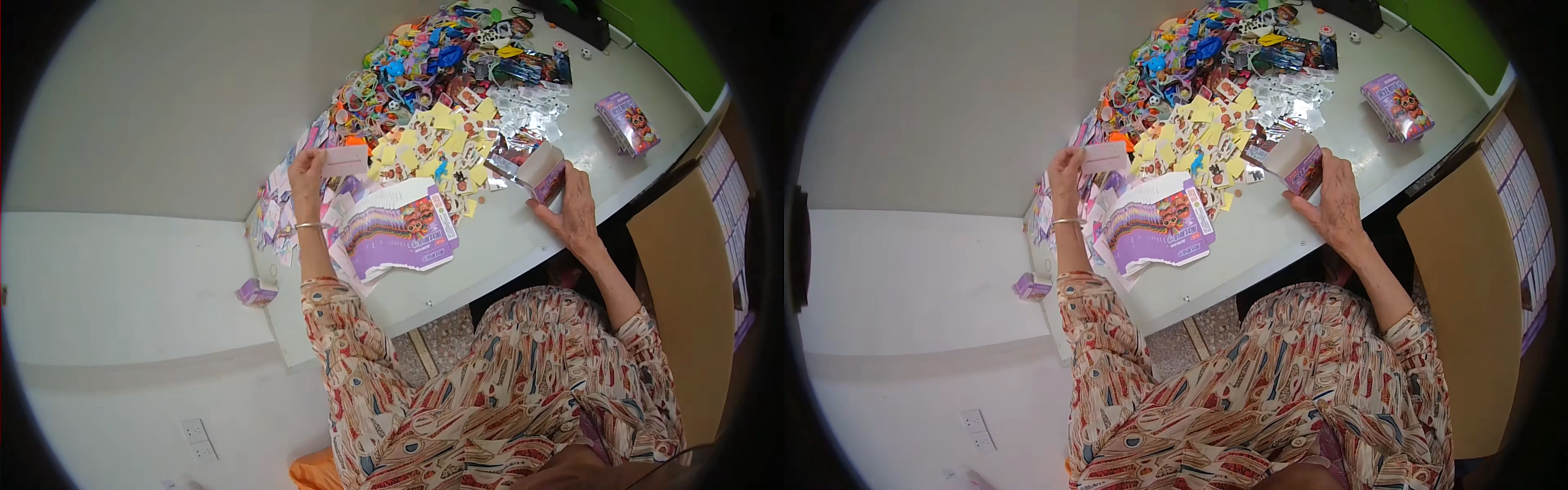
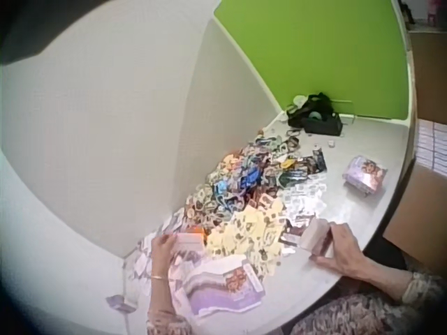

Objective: Sort and organize various small colorful packaged items on a workspace table.

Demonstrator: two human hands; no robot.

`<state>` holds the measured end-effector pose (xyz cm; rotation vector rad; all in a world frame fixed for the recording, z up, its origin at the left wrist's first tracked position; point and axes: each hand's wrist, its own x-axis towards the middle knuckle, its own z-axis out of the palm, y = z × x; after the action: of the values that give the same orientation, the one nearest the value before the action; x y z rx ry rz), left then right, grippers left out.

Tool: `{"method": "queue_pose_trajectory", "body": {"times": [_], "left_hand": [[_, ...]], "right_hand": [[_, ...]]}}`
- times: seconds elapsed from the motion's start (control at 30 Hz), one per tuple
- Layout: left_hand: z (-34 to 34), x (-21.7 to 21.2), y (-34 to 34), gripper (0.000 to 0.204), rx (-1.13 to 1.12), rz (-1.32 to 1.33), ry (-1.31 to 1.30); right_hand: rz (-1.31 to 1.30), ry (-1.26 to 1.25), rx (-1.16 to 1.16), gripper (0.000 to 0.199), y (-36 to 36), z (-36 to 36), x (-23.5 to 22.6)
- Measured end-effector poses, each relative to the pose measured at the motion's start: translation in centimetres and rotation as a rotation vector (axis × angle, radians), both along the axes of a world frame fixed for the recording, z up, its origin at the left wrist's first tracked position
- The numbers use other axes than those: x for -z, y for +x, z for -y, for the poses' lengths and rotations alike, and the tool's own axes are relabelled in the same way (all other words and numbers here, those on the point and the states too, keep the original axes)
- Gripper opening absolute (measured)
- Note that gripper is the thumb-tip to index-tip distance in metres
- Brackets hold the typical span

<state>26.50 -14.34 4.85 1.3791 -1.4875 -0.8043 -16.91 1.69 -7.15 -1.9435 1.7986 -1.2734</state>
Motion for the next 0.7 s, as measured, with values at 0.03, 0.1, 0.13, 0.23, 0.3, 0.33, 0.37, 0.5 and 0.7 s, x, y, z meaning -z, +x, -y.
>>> {"method": "queue_pose_trajectory", "body": {"times": [0.03, 0.1, 0.13, 0.23, 0.3, 0.33, 0.37, 0.5, 0.7], "left_hand": [[0.1, -1.0, -1.0, 0.008, -0.006, 0.032, -0.071], [-0.2, -2.6, -4.7, 0.008, 0.058, -0.013, -0.088], [-0.7, -2.9, -7.6, 0.008, 0.111, -0.053, -0.097], [-5.0, -5.7, -15.9, 0.007, 0.135, -0.034, -0.222], [-7.9, -6.2, -20.7, 0.006, 0.174, -0.036, -0.261], [-9.0, -6.1, -22.4, 0.006, 0.175, -0.027, -0.319], [-9.8, -5.6, -23.5, 0.006, 0.193, -0.035, -0.313], [-11.6, -4.8, -26.0, 0.009, 0.347, 0.354, -0.555], [-11.5, -2.5, -28.1, 0.014, 0.467, 0.639, -0.643]], "right_hand": [[0.002, -0.008, -0.014, 0.083, -0.1, -0.1, -0.6], [-0.005, -0.024, -0.021, 0.081, -0.2, -0.1, -0.8], [-0.009, -0.033, -0.014, 0.080, -0.5, -0.1, -0.2], [-0.005, -0.128, -0.038, 0.080, 0.0, 0.1, -0.7], [0.001, -0.098, -0.053, 0.081, 0.4, 0.0, -1.0], [0.009, -0.080, -0.055, 0.081, 0.4, 0.0, -1.1], [-0.006, -0.020, -0.069, 0.079, 0.4, -0.1, -1.0], [-0.058, -0.002, -0.061, 0.078, 0.1, -0.5, -0.9], [-0.054, -0.017, -0.053, 0.080, 0.1, -0.6, -1.1]]}}
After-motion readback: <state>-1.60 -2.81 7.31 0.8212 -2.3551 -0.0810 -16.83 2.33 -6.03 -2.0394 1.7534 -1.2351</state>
